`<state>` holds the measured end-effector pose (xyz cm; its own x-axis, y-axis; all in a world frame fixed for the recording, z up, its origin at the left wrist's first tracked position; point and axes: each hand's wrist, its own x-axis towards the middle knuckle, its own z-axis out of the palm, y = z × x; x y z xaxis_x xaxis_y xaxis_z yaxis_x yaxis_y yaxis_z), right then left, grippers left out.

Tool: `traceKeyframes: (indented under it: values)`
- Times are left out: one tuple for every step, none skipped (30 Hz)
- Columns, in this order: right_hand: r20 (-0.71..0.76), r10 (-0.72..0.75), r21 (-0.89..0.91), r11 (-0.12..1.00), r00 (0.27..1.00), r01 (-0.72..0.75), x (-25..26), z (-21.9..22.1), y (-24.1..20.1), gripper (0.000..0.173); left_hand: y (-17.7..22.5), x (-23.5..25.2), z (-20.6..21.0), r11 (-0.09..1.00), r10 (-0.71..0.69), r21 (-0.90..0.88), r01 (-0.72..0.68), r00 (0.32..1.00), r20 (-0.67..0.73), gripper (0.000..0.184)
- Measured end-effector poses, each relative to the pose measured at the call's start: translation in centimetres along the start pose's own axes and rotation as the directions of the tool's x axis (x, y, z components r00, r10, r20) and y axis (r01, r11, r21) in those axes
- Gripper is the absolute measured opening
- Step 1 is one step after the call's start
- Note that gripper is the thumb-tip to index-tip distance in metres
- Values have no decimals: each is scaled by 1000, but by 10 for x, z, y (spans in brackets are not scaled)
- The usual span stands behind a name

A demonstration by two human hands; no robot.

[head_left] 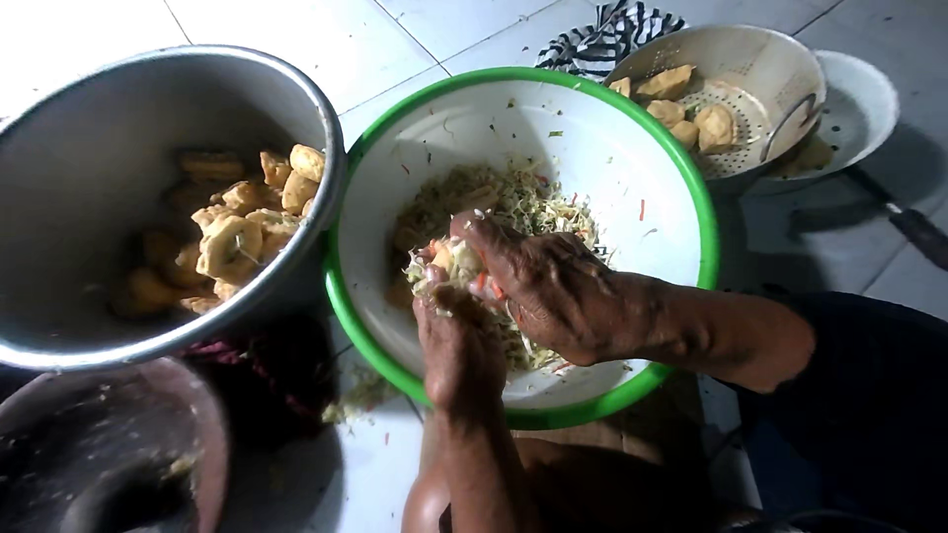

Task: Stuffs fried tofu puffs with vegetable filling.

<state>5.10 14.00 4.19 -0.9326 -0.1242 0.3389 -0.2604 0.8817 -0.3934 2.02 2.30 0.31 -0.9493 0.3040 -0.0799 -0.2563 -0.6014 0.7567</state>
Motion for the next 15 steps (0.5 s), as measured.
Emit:
traceKeyframes:
  values:
    - [-4,5,-21,1000,1000,-5,0,1,1,49,0,0,0,1000,13,7,-13,1000,9,36]
    - [16,18,-42,999,1000,-18,2,2,3,51,0,-1,1,999,24,27,-25,1000,20,37]
    - [50,39,-42,998,998,-37,4,1,5,52,0,0,1,999,27,42,-28,999,30,37]
    - [85,58,-44,998,995,-54,5,0,5,52,0,1,2,998,25,51,-27,999,35,37]
    - [102,70,-54,996,992,-65,7,-1,6,49,0,1,1,998,18,63,-22,998,59,35]
    - [102,73,-75,995,992,-65,9,0,6,45,0,1,0,996,-2,83,-4,997,78,32]
    - [94,80,-102,992,992,-70,11,2,6,41,0,1,-2,993,-37,115,27,996,87,31]
    - [100,103,-132,987,990,-90,13,2,5,35,0,1,-2,988,-63,145,51,995,80,31]
    - [108,123,-162,981,987,-105,15,2,4,30,0,2,-1,983,-77,172,64,994,71,32]
    - [134,152,-185,975,979,-126,17,1,3,26,0,2,-1,981,-86,179,73,994,65,33]
    - [165,185,-170,973,969,-157,20,-1,3,24,0,2,-2,978,-97,191,82,993,70,33]
    - [224,225,-132,971,948,-200,22,-4,2,21,0,2,-2,975,-106,202,91,992,62,34]
    - [277,250,-66,968,928,-241,23,-7,4,20,-1,3,-2,975,-117,194,105,992,50,36]
    - [318,246,23,963,916,-267,23,-10,10,18,-1,3,-1,978,-124,174,117,992,27,39]
    - [366,232,117,950,901,-291,22,-14,16,16,-1,4,0,980,-137,150,133,990,21,40]
